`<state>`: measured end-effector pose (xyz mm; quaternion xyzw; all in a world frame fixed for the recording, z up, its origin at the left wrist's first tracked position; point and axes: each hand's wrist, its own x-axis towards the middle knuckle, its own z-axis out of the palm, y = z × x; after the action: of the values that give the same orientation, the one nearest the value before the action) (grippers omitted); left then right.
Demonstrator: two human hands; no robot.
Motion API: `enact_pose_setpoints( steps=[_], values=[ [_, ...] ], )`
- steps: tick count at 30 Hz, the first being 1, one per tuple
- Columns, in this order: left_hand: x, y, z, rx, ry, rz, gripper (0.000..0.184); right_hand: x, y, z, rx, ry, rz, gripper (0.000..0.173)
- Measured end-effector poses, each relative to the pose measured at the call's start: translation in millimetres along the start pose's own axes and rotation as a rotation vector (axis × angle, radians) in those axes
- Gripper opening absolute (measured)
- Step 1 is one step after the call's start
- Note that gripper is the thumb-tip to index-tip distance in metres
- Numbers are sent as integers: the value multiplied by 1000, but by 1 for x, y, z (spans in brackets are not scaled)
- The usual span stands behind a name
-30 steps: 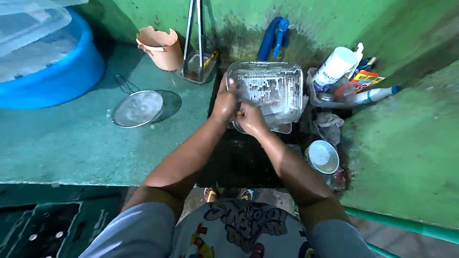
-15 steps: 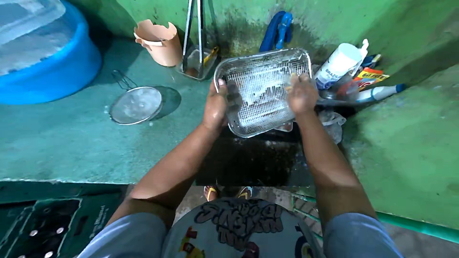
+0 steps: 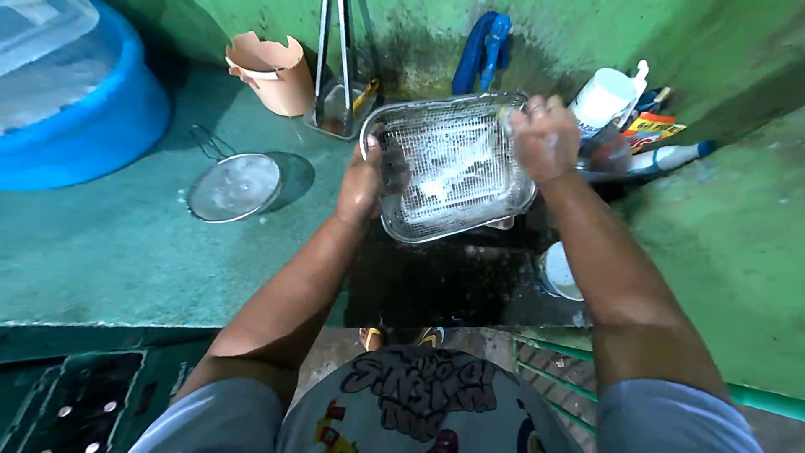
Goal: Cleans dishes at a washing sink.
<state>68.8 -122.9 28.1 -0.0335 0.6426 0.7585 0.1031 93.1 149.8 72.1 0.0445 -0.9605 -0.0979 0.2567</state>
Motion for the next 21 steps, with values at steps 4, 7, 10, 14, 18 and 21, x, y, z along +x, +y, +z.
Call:
enact_pose_setpoints(
  steps=[4,7,10,14,18,21],
  values=[
    [0,1,-10,-24,-15,19,42,-5,20,4,-44,-74,-118,23],
    [8,11,-23,-11,45,15,43,-39,9,21,107,-366,-25,34],
    [14,11,-30,-25,97,-33,45,-62,-27,32,277,-566,157,30],
    [17,-10,-24,-66,98,-65,44,-56,-84,34,589,-690,245,24],
    [15,-27,-35,-48,58,-108,42,-65,-141,28,972,-725,242,24],
    [10,-29,-82,58,43,-219,46,-78,-128,14,1135,-592,235,25]
  ],
)
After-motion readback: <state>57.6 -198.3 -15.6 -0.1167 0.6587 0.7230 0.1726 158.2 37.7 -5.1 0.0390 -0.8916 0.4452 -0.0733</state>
